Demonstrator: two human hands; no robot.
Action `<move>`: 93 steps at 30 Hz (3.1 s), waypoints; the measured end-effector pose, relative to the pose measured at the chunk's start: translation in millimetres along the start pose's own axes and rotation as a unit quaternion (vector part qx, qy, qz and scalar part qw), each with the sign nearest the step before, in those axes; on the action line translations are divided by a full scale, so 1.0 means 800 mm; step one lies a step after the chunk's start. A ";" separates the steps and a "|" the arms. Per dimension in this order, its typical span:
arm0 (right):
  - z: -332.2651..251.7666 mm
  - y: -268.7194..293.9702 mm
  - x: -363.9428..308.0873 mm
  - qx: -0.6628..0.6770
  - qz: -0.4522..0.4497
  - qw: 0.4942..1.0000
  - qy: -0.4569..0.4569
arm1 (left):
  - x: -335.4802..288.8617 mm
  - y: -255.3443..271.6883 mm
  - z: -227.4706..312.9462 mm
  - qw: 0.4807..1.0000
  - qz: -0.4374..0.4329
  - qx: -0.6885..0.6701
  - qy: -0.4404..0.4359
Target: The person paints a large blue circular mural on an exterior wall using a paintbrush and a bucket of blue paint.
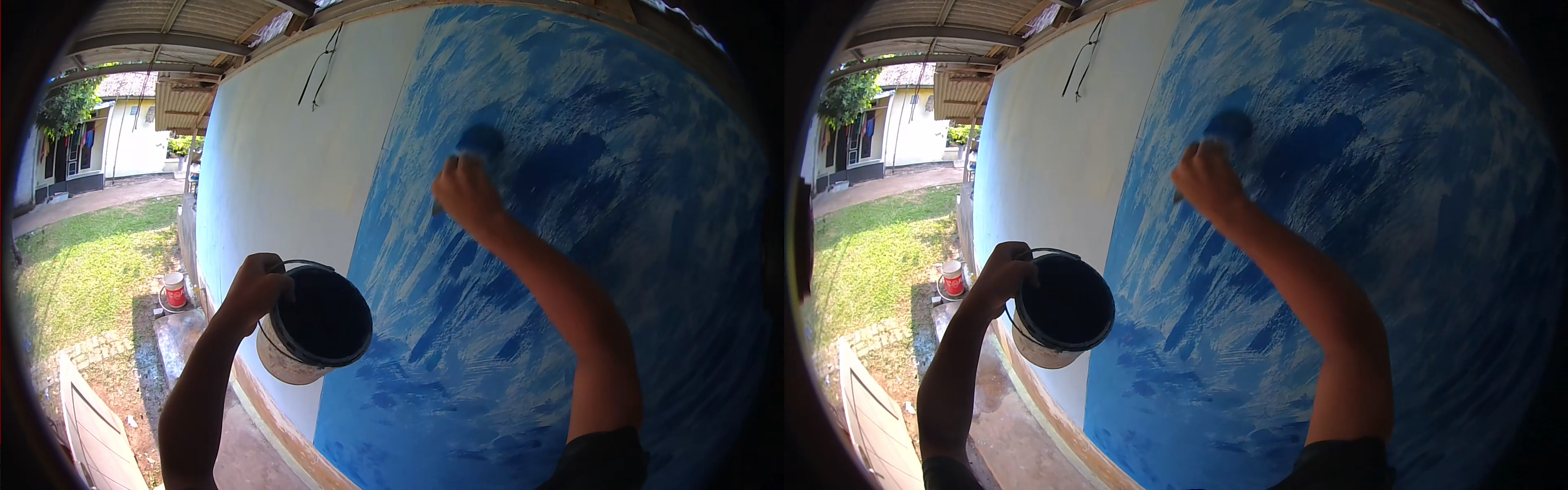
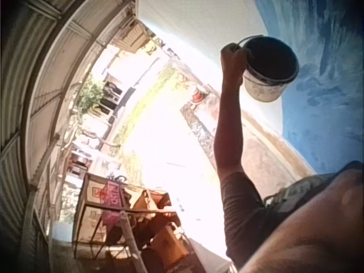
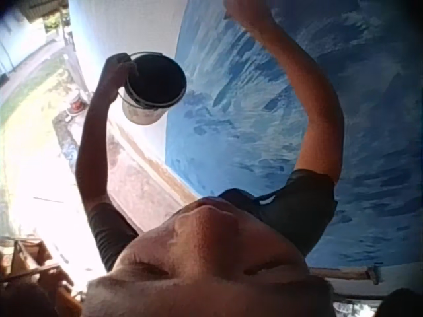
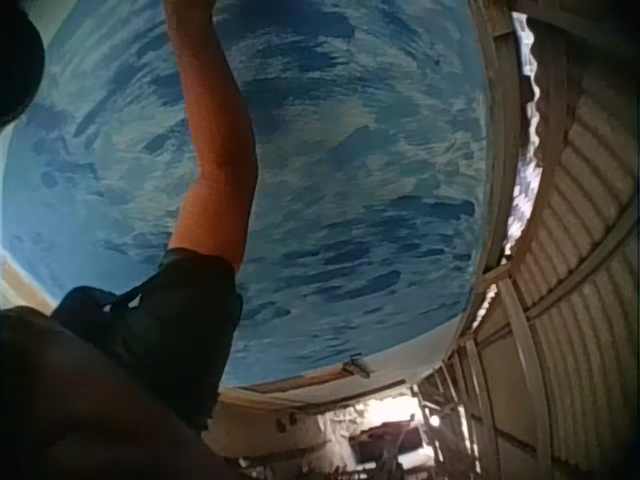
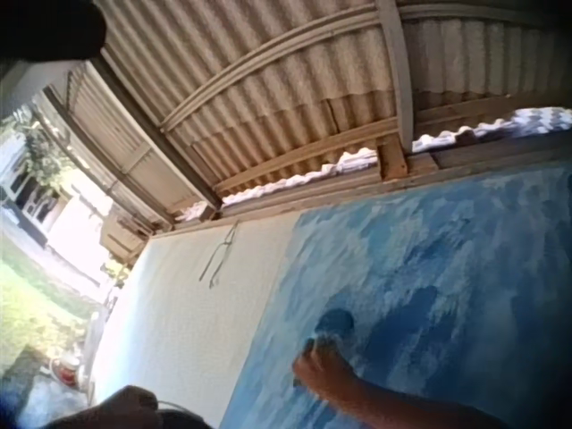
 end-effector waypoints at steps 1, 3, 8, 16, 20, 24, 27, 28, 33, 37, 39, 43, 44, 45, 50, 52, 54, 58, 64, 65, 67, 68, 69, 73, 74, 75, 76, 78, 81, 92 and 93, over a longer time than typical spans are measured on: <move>-0.033 0.022 -0.020 0.035 0.012 0.999 0.015 | 0.003 0.001 -0.003 1.000 0.004 0.000 -0.004; -0.101 0.057 -0.035 0.225 -0.060 0.972 0.023 | -0.002 0.010 -0.012 1.000 0.013 -0.002 0.001; -0.084 0.035 -0.038 0.549 -0.162 0.819 -0.033 | 0.001 0.006 -0.020 0.999 0.035 0.013 -0.009; 0.147 0.000 0.020 0.403 -0.107 0.872 -0.257 | -0.018 -0.006 -0.013 0.999 0.053 -0.004 -0.006; 0.112 0.012 -0.003 0.035 0.042 0.985 -0.166 | -0.019 -0.009 -0.022 0.998 0.054 -0.006 -0.010; -0.096 0.063 -0.083 0.075 -0.024 0.997 -0.025 | -0.031 0.010 -0.036 0.998 0.066 -0.014 0.012; -0.170 0.126 -0.122 0.458 -0.121 0.881 0.020 | -0.030 -0.001 -0.036 0.998 0.051 -0.024 0.009; -0.159 0.125 -0.126 0.536 -0.138 0.833 0.004 | -0.031 -0.005 -0.029 0.998 0.047 -0.028 -0.006; -0.034 0.051 -0.109 0.576 -0.164 0.785 -0.158 | -0.037 -0.004 -0.034 0.999 0.048 -0.012 0.004; 0.129 0.076 -0.063 0.332 -0.056 0.910 -0.242 | -0.047 -0.004 -0.038 0.998 0.043 -0.053 0.006; 0.154 0.074 -0.059 0.296 -0.038 0.930 -0.217 | -0.044 -0.011 -0.041 0.998 0.032 -0.055 0.009; 0.028 0.076 -0.082 0.173 -0.072 0.982 -0.028 | -0.045 -0.008 -0.047 0.997 0.047 -0.061 0.005; -0.025 0.065 -0.101 0.113 -0.115 0.987 0.028 | -0.045 -0.009 -0.048 0.997 0.046 -0.062 0.003; -0.062 0.080 -0.112 0.167 -0.133 0.976 0.030 | -0.043 -0.007 -0.054 0.997 0.050 -0.050 0.010; -0.043 0.108 -0.096 0.589 -0.176 0.788 -0.007 | -0.044 -0.024 -0.049 0.997 0.045 -0.070 0.001; -0.012 0.082 -0.093 0.582 -0.199 0.787 -0.044 | -0.046 -0.022 -0.052 0.996 0.044 -0.078 -0.003; 0.037 0.065 -0.094 0.550 -0.185 0.805 -0.123 | -0.047 -0.030 -0.044 0.995 0.040 -0.087 -0.004; 0.141 0.077 -0.097 0.444 -0.061 0.865 -0.227 | -0.043 -0.047 -0.044 0.994 0.022 -0.104 -0.009; 0.009 0.101 -0.133 0.254 0.011 0.964 -0.074 | -0.050 -0.073 -0.053 0.993 0.028 -0.115 -0.022; -0.038 0.101 -0.149 0.217 0.012 0.976 -0.013 | -0.051 -0.079 -0.056 0.993 0.035 -0.110 -0.022; -0.093 0.121 -0.165 0.300 -0.037 0.953 0.023 | -0.055 -0.088 -0.073 0.993 0.046 -0.104 -0.029; -0.097 0.138 -0.158 0.303 -0.036 0.952 0.023 | -0.060 -0.084 -0.082 0.992 0.062 -0.100 -0.037; -0.097 0.139 -0.153 0.489 -0.122 0.864 -0.022 | -0.066 -0.083 -0.085 0.993 0.064 -0.098 -0.035; -0.077 0.155 -0.150 0.717 -0.094 0.686 -0.078 | -0.085 -0.080 -0.093 0.990 0.115 -0.041 -0.076; -0.070 0.159 -0.153 0.728 -0.092 0.676 -0.074 | -0.088 -0.083 -0.089 0.989 0.116 -0.025 -0.084; -0.054 0.169 -0.154 0.763 -0.051 0.639 -0.083 | -0.093 -0.082 -0.083 0.989 0.119 -0.007 -0.091; -0.038 0.179 -0.154 0.789 -0.014 0.606 -0.097 | -0.095 -0.084 -0.080 0.989 0.121 -0.001 -0.084; -0.042 0.206 -0.146 0.820 -0.010 0.569 -0.061 | -0.100 -0.084 -0.071 0.985 0.125 0.027 -0.113; -0.079 0.232 -0.141 0.850 -0.022 0.526 -0.005 | -0.107 -0.078 -0.073 0.979 0.134 0.007 -0.153; -0.185 0.241 -0.144 0.815 -0.148 0.559 0.022 | -0.133 -0.094 -0.053 0.980 0.121 0.021 -0.155; -0.194 0.243 -0.148 0.817 -0.168 0.550 0.035 | -0.134 -0.096 -0.051 0.979 0.122 0.018 -0.164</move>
Point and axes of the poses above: each hand's wrist, its own x-axis towards the middle knuckle, its own y-axis out of the back of the hand, z = x × y, the point moved 7 cm from there along x, towards the middle knuckle
